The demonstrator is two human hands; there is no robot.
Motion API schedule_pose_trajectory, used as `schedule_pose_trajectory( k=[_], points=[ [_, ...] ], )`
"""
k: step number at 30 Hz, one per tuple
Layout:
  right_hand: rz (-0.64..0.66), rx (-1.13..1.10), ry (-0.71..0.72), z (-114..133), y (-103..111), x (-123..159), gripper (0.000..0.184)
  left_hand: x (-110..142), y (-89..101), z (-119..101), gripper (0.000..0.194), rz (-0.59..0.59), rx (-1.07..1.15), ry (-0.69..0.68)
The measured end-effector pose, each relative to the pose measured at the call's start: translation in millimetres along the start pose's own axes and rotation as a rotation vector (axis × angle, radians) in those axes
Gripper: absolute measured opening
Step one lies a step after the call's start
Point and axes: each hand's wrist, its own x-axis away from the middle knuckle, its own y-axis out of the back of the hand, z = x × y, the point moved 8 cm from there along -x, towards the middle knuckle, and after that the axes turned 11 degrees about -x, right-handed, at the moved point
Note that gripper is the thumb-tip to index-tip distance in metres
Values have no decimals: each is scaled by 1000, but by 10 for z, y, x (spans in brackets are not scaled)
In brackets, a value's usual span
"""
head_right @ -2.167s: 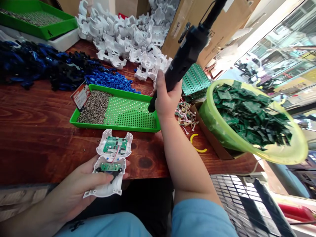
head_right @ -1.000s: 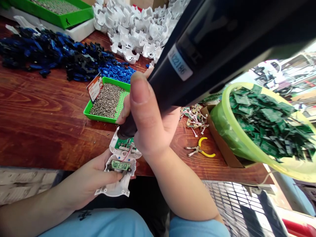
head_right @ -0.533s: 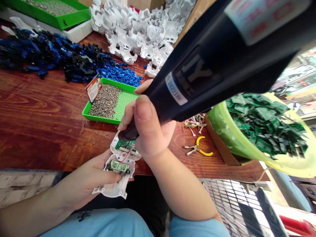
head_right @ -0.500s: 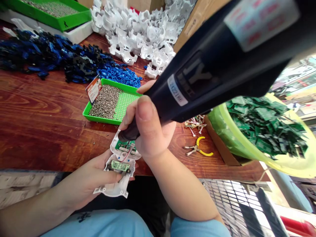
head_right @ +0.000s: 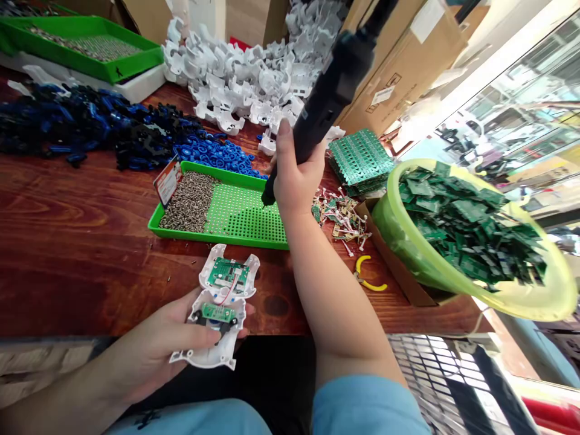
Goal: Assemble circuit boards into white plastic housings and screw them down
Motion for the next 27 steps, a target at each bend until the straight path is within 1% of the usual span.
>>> schedule_pose_trajectory(
  k=[4, 10, 16, 20, 23, 25, 27],
  points=[
    [17, -13, -8, -89, 32, -39, 34, 8, -5, -3, 48, 1, 22, 14],
    [13, -51, -15, -84, 46, -23, 35, 3, 3, 15, 46, 0, 17, 31],
    [21, -56, -8, -88, 47, 2, 32, 5, 11, 10, 54, -15, 40, 30],
    [17, -50, 11, -94, 57, -2, 31, -5, 11, 4, 49, -14, 27, 18],
    [-34, -96, 52, 38, 66, -38, 34, 5, 16, -1, 45, -31, 25, 18],
    [-70, -122, 79, 239, 51, -44, 32, 17, 22, -6, 43, -55, 21, 19],
    [-73, -124, 62, 507, 1, 3, 25, 27, 18, -17, 44, -70, 7, 9]
  ],
)
